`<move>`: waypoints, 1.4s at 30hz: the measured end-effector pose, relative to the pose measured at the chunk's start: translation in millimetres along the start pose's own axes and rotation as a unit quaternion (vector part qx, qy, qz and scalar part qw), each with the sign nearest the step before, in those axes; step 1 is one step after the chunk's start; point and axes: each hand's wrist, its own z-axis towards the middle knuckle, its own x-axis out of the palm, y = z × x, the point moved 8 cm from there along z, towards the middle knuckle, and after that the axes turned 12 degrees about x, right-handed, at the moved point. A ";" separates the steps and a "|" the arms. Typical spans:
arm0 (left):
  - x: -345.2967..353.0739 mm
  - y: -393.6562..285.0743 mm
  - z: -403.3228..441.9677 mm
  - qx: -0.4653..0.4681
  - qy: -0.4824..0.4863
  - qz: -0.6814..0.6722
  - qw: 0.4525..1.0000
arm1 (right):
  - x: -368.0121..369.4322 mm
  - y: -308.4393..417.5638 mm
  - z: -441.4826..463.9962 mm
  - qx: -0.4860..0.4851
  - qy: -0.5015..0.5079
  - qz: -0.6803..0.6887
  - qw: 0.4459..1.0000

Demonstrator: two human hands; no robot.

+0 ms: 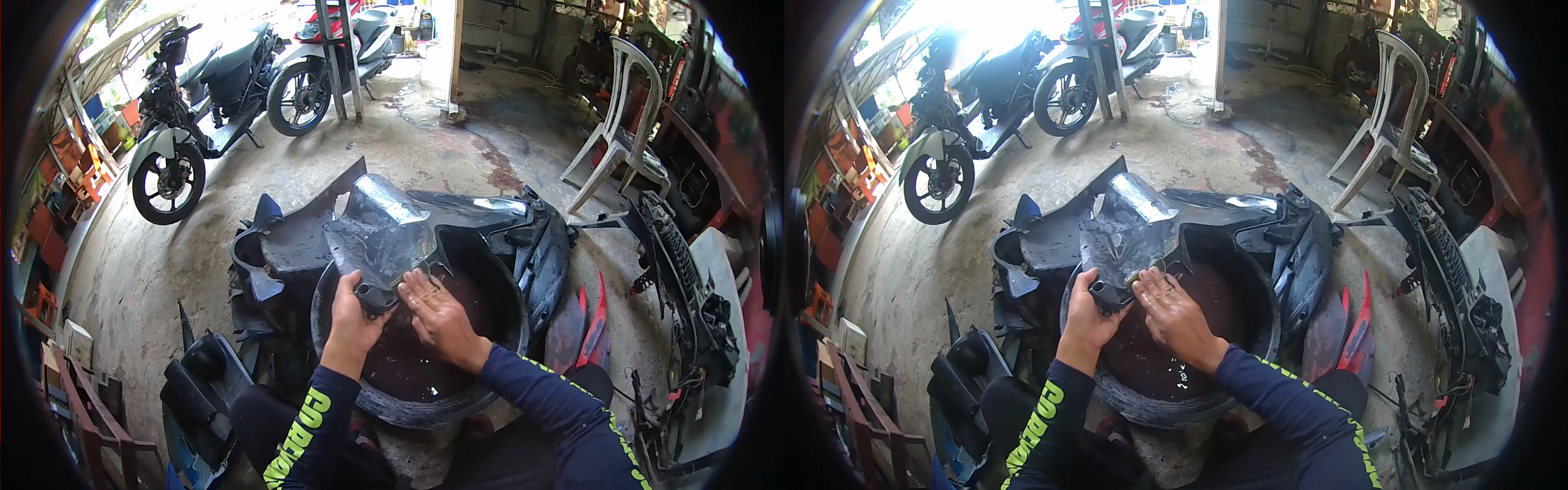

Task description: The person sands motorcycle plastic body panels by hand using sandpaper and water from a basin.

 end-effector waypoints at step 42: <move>8.9 13.1 -6.8 0.026 -0.014 0.021 0.999 | 1.0 -25.5 10.7 0.027 -0.007 -0.159 0.987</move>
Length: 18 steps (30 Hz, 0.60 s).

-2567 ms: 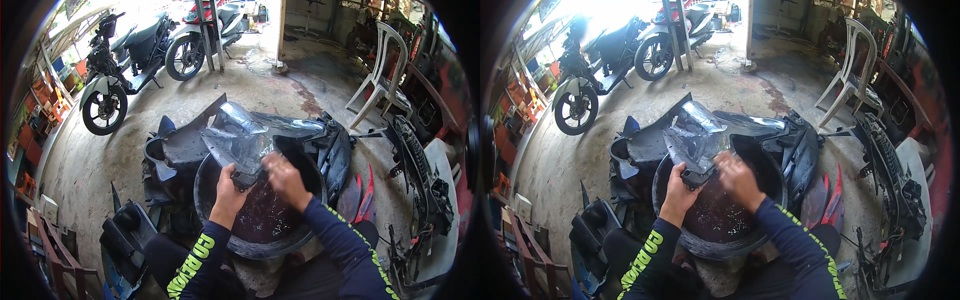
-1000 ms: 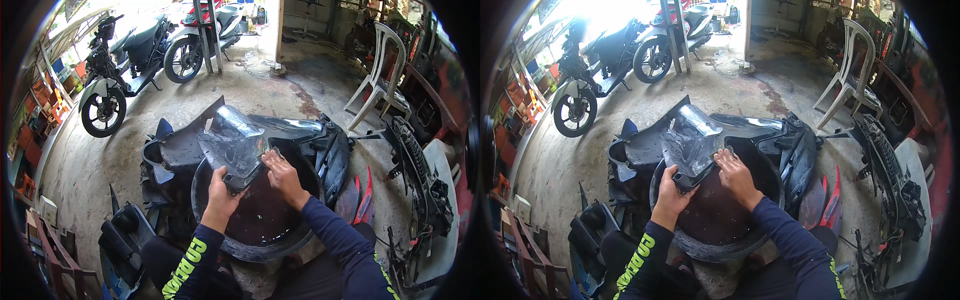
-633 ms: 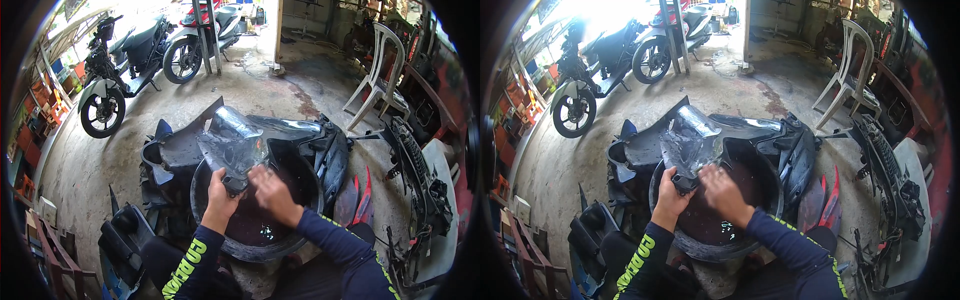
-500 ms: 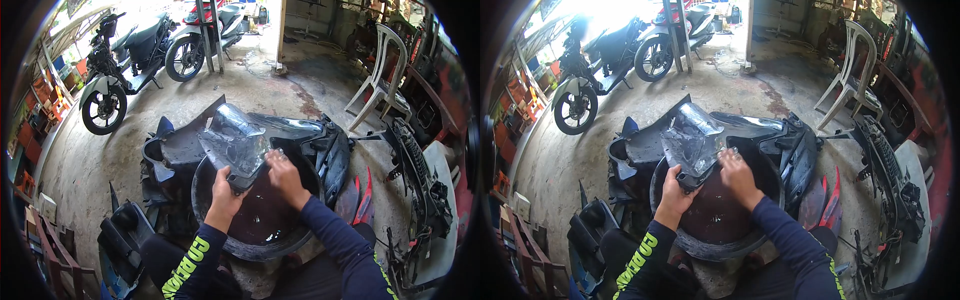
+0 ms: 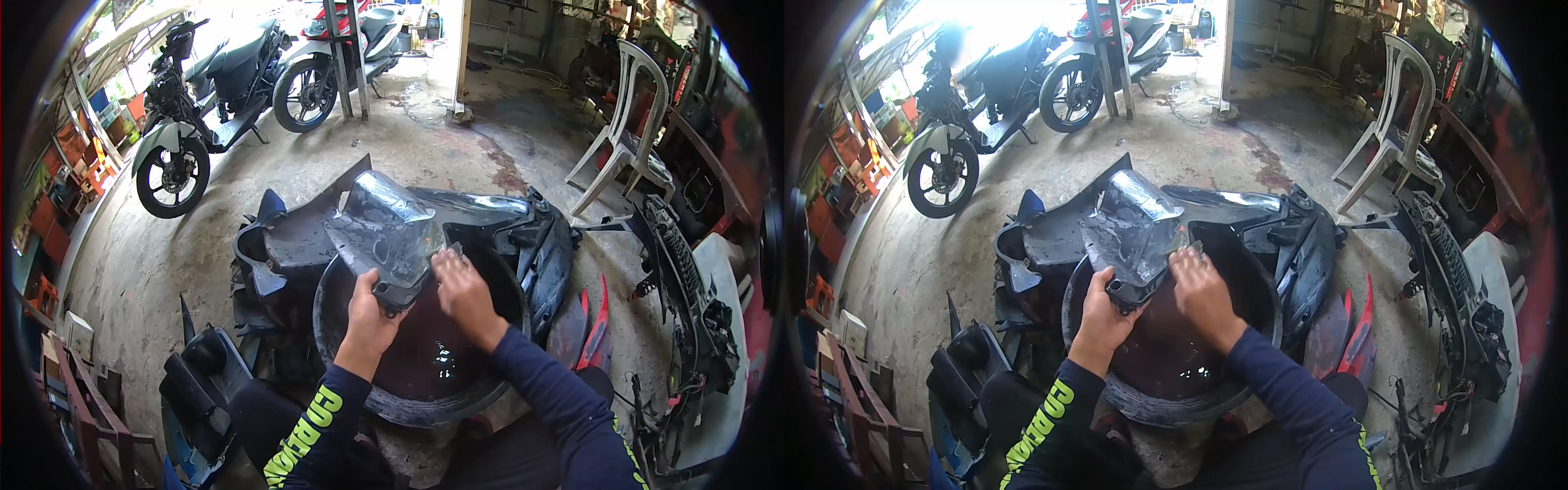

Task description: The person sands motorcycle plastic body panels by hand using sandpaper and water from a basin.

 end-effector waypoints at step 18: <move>-2.4 -3.4 -1.3 0.001 0.001 0.001 1.000 | 1.2 6.8 -10.5 0.000 0.006 0.097 0.995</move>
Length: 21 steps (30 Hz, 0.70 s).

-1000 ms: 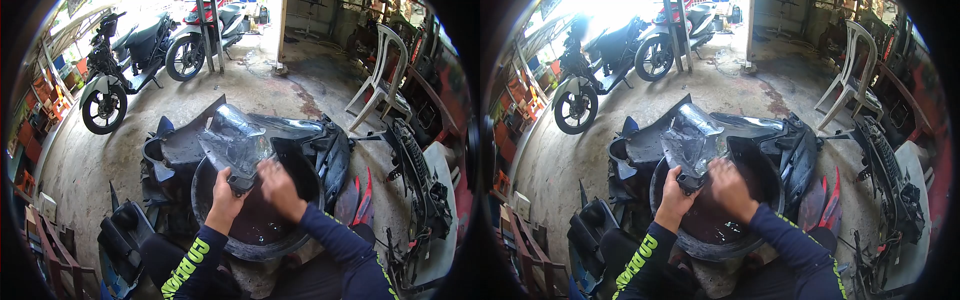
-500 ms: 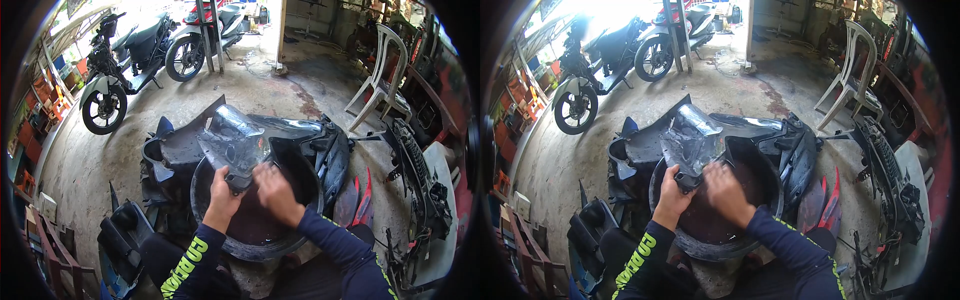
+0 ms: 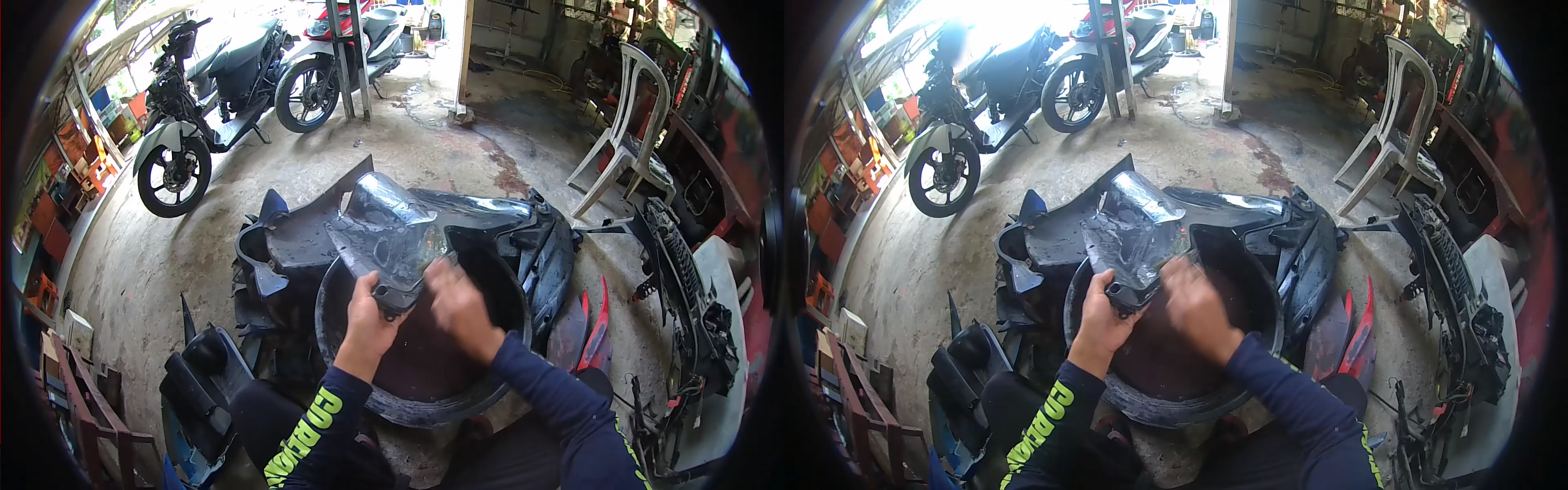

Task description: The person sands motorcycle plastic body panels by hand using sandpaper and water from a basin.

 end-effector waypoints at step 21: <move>-0.4 4.5 -0.6 -0.001 0.015 0.002 1.000 | -3.9 -32.1 24.3 0.063 0.006 0.004 0.998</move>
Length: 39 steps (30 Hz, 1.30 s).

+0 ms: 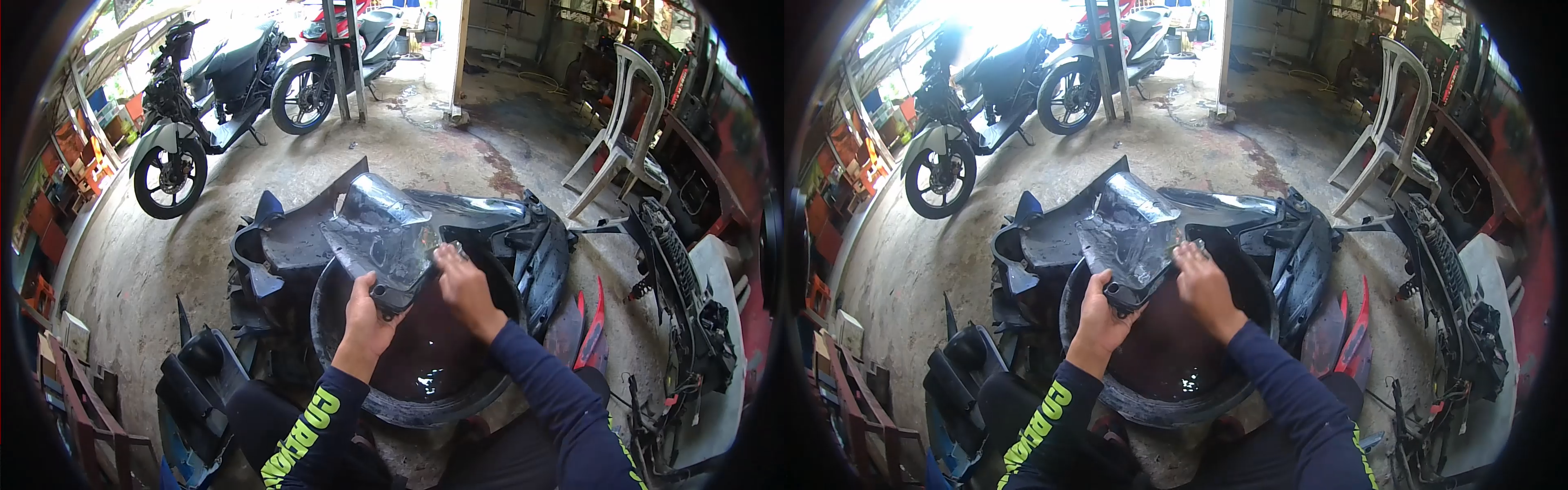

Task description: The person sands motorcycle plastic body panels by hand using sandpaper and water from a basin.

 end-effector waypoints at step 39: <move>-0.2 -2.8 5.9 -0.010 0.001 -0.023 1.000 | -1.5 19.5 -18.1 0.023 -0.058 0.039 0.997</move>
